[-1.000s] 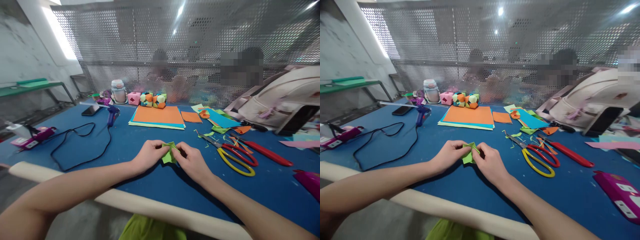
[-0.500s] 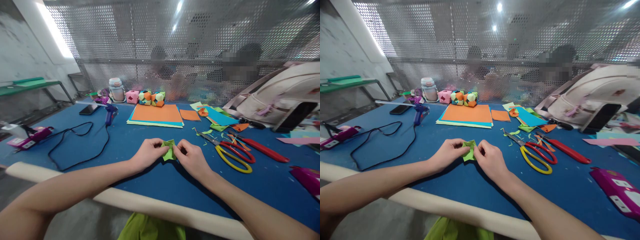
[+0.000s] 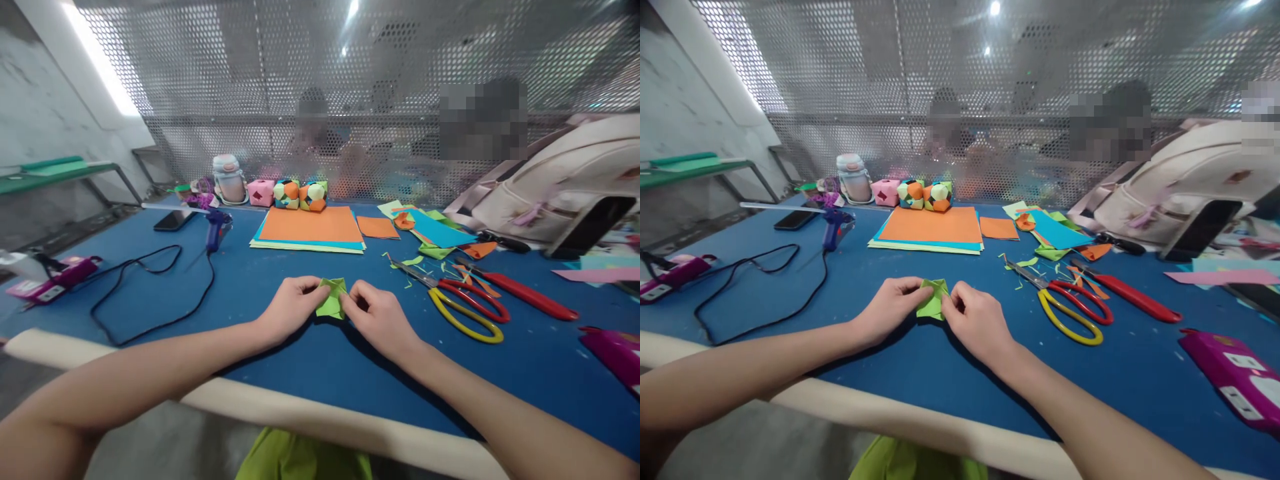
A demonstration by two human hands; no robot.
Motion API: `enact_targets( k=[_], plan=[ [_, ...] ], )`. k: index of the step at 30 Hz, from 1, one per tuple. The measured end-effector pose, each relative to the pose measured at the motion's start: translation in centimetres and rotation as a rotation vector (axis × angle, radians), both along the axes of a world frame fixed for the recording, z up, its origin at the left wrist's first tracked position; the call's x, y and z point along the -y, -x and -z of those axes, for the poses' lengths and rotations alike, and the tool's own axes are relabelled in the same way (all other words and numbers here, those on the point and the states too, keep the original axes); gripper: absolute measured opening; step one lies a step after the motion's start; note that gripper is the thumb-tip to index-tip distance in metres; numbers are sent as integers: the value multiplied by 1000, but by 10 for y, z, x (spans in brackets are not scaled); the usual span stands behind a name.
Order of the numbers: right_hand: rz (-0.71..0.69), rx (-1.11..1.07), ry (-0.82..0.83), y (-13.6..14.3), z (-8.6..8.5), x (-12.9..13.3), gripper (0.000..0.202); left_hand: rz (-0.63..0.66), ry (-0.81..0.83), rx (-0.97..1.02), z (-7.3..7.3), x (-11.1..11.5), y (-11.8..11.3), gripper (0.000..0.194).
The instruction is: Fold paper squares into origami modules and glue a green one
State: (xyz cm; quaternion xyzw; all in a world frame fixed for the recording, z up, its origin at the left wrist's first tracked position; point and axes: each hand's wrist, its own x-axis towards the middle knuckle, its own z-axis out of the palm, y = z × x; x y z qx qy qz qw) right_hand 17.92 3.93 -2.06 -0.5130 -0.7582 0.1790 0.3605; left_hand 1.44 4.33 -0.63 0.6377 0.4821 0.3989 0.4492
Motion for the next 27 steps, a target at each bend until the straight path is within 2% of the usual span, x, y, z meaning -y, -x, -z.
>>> enact_targets(
  k=[7, 12, 16, 18, 24, 27],
  plan=[
    [-6, -173, 84, -8, -16, 1, 36, -2, 6, 11, -2, 0, 0, 27],
    [-69, -162, 137, -4, -10, 0, 21, 6, 18, -28, 0, 1, -2, 28],
    [-44, -132, 93, 0, -3, -2, 22, 31, 14, -36, 1, 1, -3, 27],
    [-29, -116, 68, -2, -3, -3, 23, 56, 48, 10, 1, 0, -4, 27],
    [-20, -91, 75, -7, -3, -5, 22, 184, 353, 414, -1, -3, -4, 46],
    [-36, -88, 65, -7, -2, -4, 22, 149, 305, 307, -2, -3, -2, 28]
  ],
)
